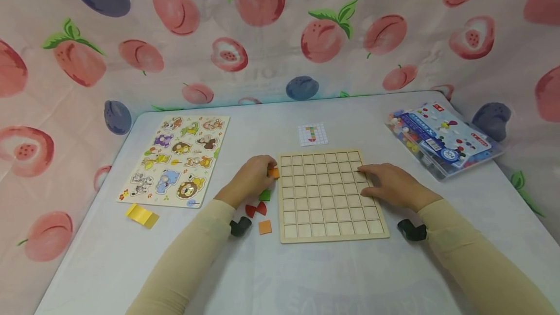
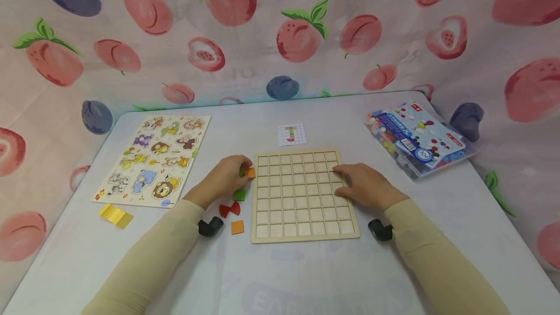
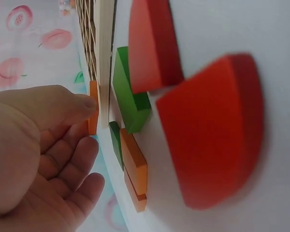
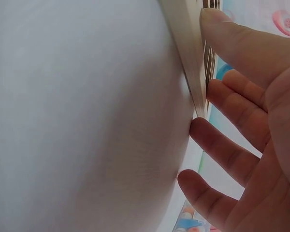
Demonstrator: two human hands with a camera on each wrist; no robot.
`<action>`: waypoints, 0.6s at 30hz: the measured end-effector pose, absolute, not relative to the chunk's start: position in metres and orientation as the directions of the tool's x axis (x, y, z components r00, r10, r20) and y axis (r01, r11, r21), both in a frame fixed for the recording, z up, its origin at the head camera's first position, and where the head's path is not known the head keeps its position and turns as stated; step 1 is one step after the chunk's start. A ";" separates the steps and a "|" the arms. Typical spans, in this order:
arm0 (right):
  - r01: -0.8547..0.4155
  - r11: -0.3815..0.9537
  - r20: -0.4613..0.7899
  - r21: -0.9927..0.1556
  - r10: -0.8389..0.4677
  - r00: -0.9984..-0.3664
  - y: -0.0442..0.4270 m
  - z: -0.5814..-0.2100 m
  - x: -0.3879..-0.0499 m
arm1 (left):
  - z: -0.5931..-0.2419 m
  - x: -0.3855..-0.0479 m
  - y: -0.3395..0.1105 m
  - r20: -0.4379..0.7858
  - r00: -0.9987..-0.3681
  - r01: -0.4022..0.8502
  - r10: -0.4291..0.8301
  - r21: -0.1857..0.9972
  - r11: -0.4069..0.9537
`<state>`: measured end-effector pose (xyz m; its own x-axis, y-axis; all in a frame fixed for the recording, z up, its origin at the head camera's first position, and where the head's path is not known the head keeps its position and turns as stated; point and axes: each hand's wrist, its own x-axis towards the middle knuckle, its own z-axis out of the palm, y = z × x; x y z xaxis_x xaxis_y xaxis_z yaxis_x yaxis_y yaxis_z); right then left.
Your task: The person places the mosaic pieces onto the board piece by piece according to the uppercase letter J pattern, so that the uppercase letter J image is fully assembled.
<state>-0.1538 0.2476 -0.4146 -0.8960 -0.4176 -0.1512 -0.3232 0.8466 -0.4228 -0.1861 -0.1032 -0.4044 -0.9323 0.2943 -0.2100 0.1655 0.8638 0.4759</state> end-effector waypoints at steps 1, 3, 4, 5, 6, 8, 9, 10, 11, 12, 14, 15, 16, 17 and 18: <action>-0.321 0.847 -0.153 -0.423 -0.416 -0.896 0.247 -0.415 -0.154 | -0.404 -0.186 -0.102 -0.214 -0.932 0.161 0.292 0.477 0.864; -0.318 0.848 -0.157 -0.424 -0.415 -0.896 0.247 -0.415 -0.154 | -0.404 -0.186 -0.101 -0.220 -0.931 0.156 0.290 0.478 0.864; -0.317 0.848 -0.157 -0.425 -0.414 -0.897 0.247 -0.415 -0.154 | -0.404 -0.186 -0.100 -0.224 -0.931 0.152 0.288 0.478 0.865; -0.316 0.849 -0.158 -0.425 -0.413 -0.897 0.247 -0.415 -0.154 | -0.404 -0.187 -0.099 -0.224 -0.931 0.153 0.288 0.477 0.866; -0.315 0.848 -0.158 -0.426 -0.412 -0.897 0.247 -0.415 -0.154 | -0.404 -0.186 -0.098 -0.226 -0.931 0.152 0.286 0.474 0.867; -0.314 0.849 -0.158 -0.425 -0.411 -0.898 0.247 -0.415 -0.154 | -0.403 -0.187 -0.097 -0.224 -0.932 0.152 0.285 0.472 0.869; -0.315 0.849 -0.156 -0.425 -0.412 -0.898 0.247 -0.415 -0.154 | -0.402 -0.187 -0.096 -0.224 -0.932 0.151 0.284 0.472 0.869; -0.315 0.848 -0.156 -0.427 -0.411 -0.898 0.247 -0.415 -0.154 | -0.402 -0.187 -0.095 -0.223 -0.932 0.152 0.285 0.471 0.869; -0.315 0.847 -0.155 -0.427 -0.412 -0.898 0.247 -0.415 -0.154 | -0.401 -0.186 -0.094 -0.221 -0.933 0.154 0.286 0.471 0.868; -0.315 0.847 -0.154 -0.427 -0.412 -0.898 0.247 -0.415 -0.154 | -0.401 -0.186 -0.093 -0.220 -0.932 0.157 0.288 0.471 0.868; -0.314 0.848 -0.154 -0.428 -0.411 -0.899 0.247 -0.415 -0.154 | -0.401 -0.187 -0.092 -0.216 -0.930 0.166 0.297 0.473 0.865; -0.314 0.847 -0.153 -0.430 -0.411 -0.899 0.247 -0.415 -0.154 | -0.401 -0.187 -0.092 -0.214 -0.929 0.173 0.303 0.472 0.864; -0.312 0.847 -0.154 -0.431 -0.410 -0.899 0.247 -0.415 -0.153 | -0.401 -0.188 -0.091 -0.212 -0.927 0.181 0.310 0.472 0.863; -0.312 0.847 -0.153 -0.430 -0.409 -0.899 0.247 -0.415 -0.153 | -0.401 -0.188 -0.091 -0.209 -0.925 0.189 0.317 0.472 0.861; -0.313 0.848 -0.152 -0.429 -0.409 -0.900 0.247 -0.415 -0.153 | -0.401 -0.189 -0.091 -0.206 -0.923 0.195 0.323 0.472 0.860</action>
